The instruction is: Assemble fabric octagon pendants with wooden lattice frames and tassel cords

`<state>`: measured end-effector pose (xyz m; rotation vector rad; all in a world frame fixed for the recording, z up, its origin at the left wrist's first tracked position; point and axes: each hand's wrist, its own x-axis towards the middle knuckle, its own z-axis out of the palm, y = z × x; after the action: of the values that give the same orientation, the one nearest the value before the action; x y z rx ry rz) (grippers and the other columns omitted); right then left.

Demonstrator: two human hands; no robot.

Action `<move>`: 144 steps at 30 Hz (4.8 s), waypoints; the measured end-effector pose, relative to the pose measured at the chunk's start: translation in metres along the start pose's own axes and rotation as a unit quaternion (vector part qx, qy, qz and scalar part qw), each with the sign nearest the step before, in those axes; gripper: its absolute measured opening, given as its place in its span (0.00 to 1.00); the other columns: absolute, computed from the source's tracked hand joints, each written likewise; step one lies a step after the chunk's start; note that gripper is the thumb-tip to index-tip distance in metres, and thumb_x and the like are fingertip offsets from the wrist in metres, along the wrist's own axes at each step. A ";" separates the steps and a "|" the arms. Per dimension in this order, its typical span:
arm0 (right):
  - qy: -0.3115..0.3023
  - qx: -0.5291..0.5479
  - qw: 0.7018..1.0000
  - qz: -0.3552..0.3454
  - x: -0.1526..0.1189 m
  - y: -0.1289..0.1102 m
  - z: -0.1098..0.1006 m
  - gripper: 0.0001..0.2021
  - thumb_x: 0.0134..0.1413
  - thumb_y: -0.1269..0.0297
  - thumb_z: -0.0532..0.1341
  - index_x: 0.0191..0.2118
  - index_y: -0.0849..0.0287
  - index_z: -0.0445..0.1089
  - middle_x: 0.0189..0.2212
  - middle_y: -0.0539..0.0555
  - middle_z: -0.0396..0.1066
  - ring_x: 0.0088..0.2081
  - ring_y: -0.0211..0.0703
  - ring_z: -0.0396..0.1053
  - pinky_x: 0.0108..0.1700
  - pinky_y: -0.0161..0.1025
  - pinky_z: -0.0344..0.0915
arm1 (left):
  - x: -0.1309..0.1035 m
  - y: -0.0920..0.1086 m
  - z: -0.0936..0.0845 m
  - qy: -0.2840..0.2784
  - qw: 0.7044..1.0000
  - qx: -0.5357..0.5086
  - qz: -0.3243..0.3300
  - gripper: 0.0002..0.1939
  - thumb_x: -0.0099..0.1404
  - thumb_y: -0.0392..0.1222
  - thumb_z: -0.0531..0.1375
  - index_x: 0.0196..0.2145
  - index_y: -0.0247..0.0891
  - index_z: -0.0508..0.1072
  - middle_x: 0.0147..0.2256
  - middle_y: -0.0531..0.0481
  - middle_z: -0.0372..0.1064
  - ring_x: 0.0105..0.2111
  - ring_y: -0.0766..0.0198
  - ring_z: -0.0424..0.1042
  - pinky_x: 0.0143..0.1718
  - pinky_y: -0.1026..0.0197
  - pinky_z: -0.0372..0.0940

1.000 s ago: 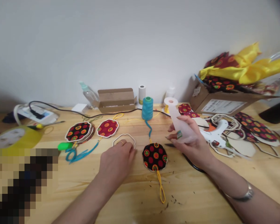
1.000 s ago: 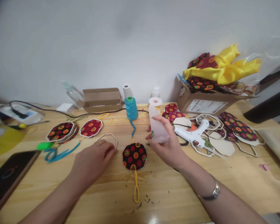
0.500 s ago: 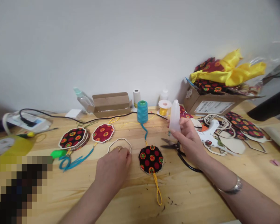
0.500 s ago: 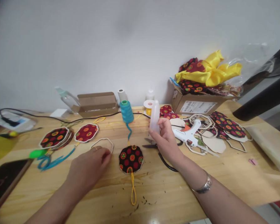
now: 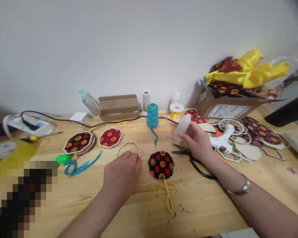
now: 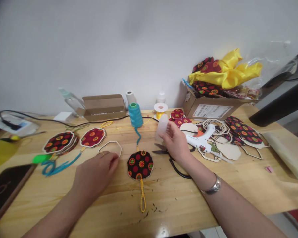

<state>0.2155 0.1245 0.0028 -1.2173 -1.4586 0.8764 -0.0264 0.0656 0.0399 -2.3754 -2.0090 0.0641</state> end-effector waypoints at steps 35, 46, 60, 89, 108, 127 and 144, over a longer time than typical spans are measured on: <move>-0.251 -0.044 0.932 0.260 -0.042 -0.056 0.010 0.13 0.52 0.57 0.61 0.23 0.60 0.70 0.13 0.49 0.66 0.15 0.31 0.60 0.17 0.30 0.52 | -0.027 0.025 0.014 0.240 0.882 -0.193 0.358 0.07 0.64 0.31 0.55 0.38 0.33 0.72 0.31 0.47 0.74 0.30 0.64 0.73 0.30 0.63 0.69; -0.216 0.009 0.924 0.316 -0.028 -0.050 0.001 0.13 0.45 0.61 0.66 0.18 0.62 0.68 0.11 0.48 0.66 0.12 0.28 0.59 0.13 0.25 0.53 | 0.001 0.003 0.003 0.145 0.886 -0.439 0.012 0.09 0.63 0.42 0.58 0.37 0.39 0.77 0.35 0.50 0.77 0.34 0.64 0.74 0.34 0.63 0.70; -0.220 0.003 0.923 0.316 -0.030 -0.045 0.005 0.14 0.50 0.65 0.63 0.17 0.62 0.67 0.11 0.49 0.66 0.12 0.29 0.61 0.13 0.26 0.58 | 0.007 0.010 0.008 0.018 0.807 -0.582 -0.096 0.10 0.52 0.42 0.65 0.32 0.37 0.79 0.24 0.53 0.75 0.22 0.69 0.70 0.25 0.67 0.67; -0.157 0.014 0.953 0.259 -0.027 -0.037 0.007 0.08 0.47 0.71 0.64 0.36 0.61 0.77 0.16 0.48 0.70 0.18 0.31 0.65 0.21 0.30 0.66 | 0.005 0.012 0.006 -0.021 0.853 -0.517 -0.074 0.10 0.57 0.41 0.62 0.37 0.40 0.79 0.32 0.53 0.78 0.31 0.64 0.74 0.35 0.62 0.68; -0.203 -0.060 0.956 0.202 -0.033 -0.023 0.006 0.12 0.49 0.67 0.61 0.40 0.59 0.77 0.19 0.51 0.71 0.20 0.33 0.64 0.22 0.32 0.63 | 0.001 0.004 0.009 -0.043 0.919 -0.382 0.088 0.21 0.52 0.44 0.68 0.45 0.46 0.74 0.34 0.54 0.71 0.34 0.62 0.68 0.35 0.60 0.63; -0.231 -0.131 0.956 0.121 -0.036 -0.018 0.005 0.12 0.53 0.64 0.59 0.40 0.58 0.77 0.21 0.50 0.72 0.22 0.34 0.64 0.25 0.34 0.61 | -0.002 0.005 0.010 -0.022 0.933 -0.342 0.114 0.22 0.55 0.42 0.66 0.49 0.48 0.72 0.35 0.53 0.71 0.36 0.61 0.69 0.39 0.58 0.65; -0.164 -0.189 0.965 0.072 -0.037 -0.032 0.004 0.11 0.54 0.64 0.58 0.38 0.58 0.77 0.21 0.51 0.72 0.23 0.37 0.65 0.26 0.36 0.61 | 0.000 0.004 0.009 -0.035 0.943 -0.316 0.097 0.23 0.54 0.44 0.67 0.48 0.43 0.71 0.40 0.49 0.71 0.41 0.57 0.69 0.44 0.55 0.65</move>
<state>0.2033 0.0821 0.0229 -1.5279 -1.8852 0.9591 -0.0225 0.0644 0.0311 -2.9673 -2.0441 -0.5906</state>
